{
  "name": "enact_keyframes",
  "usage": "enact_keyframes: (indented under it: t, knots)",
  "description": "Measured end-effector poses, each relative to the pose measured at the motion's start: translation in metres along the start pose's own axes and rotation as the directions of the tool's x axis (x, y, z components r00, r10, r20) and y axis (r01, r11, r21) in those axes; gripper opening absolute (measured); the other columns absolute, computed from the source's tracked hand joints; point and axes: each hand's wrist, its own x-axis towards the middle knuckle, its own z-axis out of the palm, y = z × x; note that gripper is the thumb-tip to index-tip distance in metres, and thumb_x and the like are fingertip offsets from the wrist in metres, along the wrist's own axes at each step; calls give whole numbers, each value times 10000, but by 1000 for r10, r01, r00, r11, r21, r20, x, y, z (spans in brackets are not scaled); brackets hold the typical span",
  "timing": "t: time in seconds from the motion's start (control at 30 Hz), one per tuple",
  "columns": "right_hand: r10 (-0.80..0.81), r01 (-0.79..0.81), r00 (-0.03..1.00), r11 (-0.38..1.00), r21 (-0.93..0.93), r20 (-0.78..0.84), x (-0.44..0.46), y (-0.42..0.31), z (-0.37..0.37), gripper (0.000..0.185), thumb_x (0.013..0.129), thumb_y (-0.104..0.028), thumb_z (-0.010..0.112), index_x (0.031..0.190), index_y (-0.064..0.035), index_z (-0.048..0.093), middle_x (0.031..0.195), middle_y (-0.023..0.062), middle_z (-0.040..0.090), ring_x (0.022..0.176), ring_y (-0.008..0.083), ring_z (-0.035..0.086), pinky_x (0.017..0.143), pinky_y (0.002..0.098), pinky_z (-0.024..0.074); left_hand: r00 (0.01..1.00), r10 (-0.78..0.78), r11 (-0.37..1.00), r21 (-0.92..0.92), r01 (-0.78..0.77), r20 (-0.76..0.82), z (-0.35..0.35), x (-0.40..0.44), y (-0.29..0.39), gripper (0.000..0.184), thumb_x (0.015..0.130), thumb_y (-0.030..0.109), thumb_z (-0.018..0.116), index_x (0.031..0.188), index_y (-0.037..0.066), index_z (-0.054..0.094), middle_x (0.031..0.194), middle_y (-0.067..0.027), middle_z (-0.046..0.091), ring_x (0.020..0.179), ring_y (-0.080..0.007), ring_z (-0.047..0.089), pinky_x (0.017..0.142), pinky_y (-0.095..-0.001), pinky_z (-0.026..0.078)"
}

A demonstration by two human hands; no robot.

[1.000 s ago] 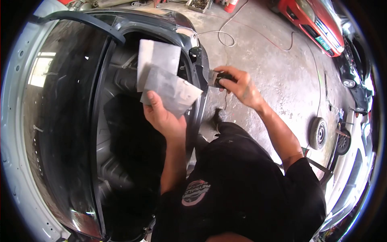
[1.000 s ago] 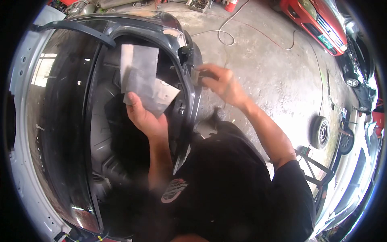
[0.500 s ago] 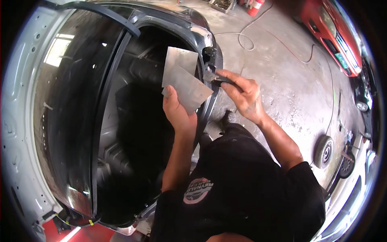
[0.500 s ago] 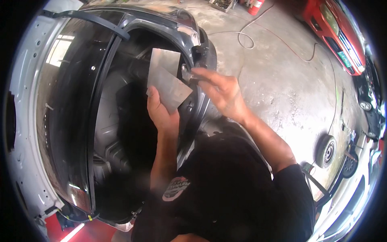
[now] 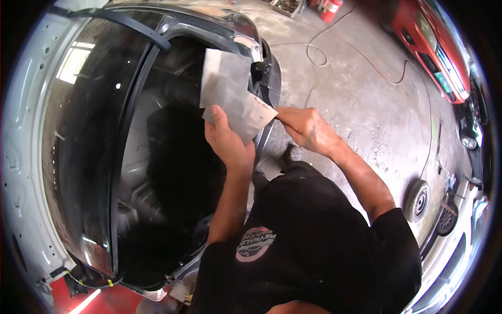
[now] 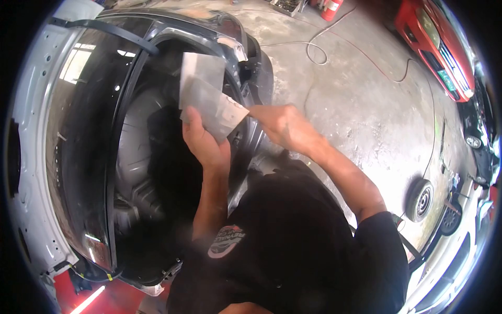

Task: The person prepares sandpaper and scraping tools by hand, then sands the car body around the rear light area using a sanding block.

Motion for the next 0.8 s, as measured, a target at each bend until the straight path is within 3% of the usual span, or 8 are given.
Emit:
enact_keyframes:
  t: [0.07,0.1,0.17,0.27,0.37,0.43,0.57,0.8]
  knots:
    - [112,-115,993,991,72,37,-9,14,4,376,916,65,584,1284,14,634,1163,174,724,957,316,732,818,373,583,999,24,1000,-11,-24,21,4,2,3,476,1066,331,568,1332,-62,537,1224,-155,651,1091,-245,669,937,-372,551]
    - [248,-239,969,920,311,9,-9,17,-2,354,921,46,594,1270,13,642,1149,155,729,967,285,728,825,366,580,999,31,999,-8,-31,31,3,6,7,471,1072,321,552,1339,-66,531,1234,-154,645,1100,-249,666,948,-379,548]
    - [501,-378,864,575,726,53,-10,20,-13,314,931,7,612,1241,11,660,1121,116,738,986,224,721,840,353,573,999,1,1000,8,-1,47,-1,9,12,463,1079,309,535,1342,-71,528,1245,-151,640,1111,-252,662,964,-388,542]
    - [424,-254,905,618,744,-43,-10,18,-25,250,996,17,578,1231,2,662,1115,65,715,977,134,658,806,334,561,990,-113,994,9,113,83,-13,17,6,440,1082,296,527,1329,-68,541,1253,-147,645,1120,-254,662,986,-392,530]
    - [291,-174,944,840,515,-155,-7,6,-40,247,980,40,570,1204,9,671,1115,91,711,957,176,674,815,341,559,953,-237,970,-10,243,189,-18,11,-3,431,1084,285,515,1331,-68,542,1268,-151,644,1120,-256,661,989,-393,527]
    - [-3,65,978,954,293,-207,-3,7,-48,309,910,95,585,1184,-9,684,1105,118,706,927,228,678,804,348,560,917,-303,949,2,314,260,-15,7,-4,477,1079,307,538,1370,-70,529,1267,-154,652,1109,-233,670,977,-375,537]
    - [-363,358,922,932,-59,-139,8,-9,-61,470,732,150,624,1147,-55,704,1066,151,690,879,338,665,760,385,563,875,-330,940,43,338,353,-4,-2,-2,518,1074,303,550,1435,-65,500,1301,-166,647,1147,-225,655,993,-366,526]
    - [-289,286,957,943,-172,8,3,-17,-72,523,647,132,638,1122,-77,703,1008,119,668,872,344,656,707,425,549,892,-176,980,160,119,415,1,-7,7,525,1060,284,586,1436,-74,506,1318,-169,640,1165,-210,642,1006,-351,510]
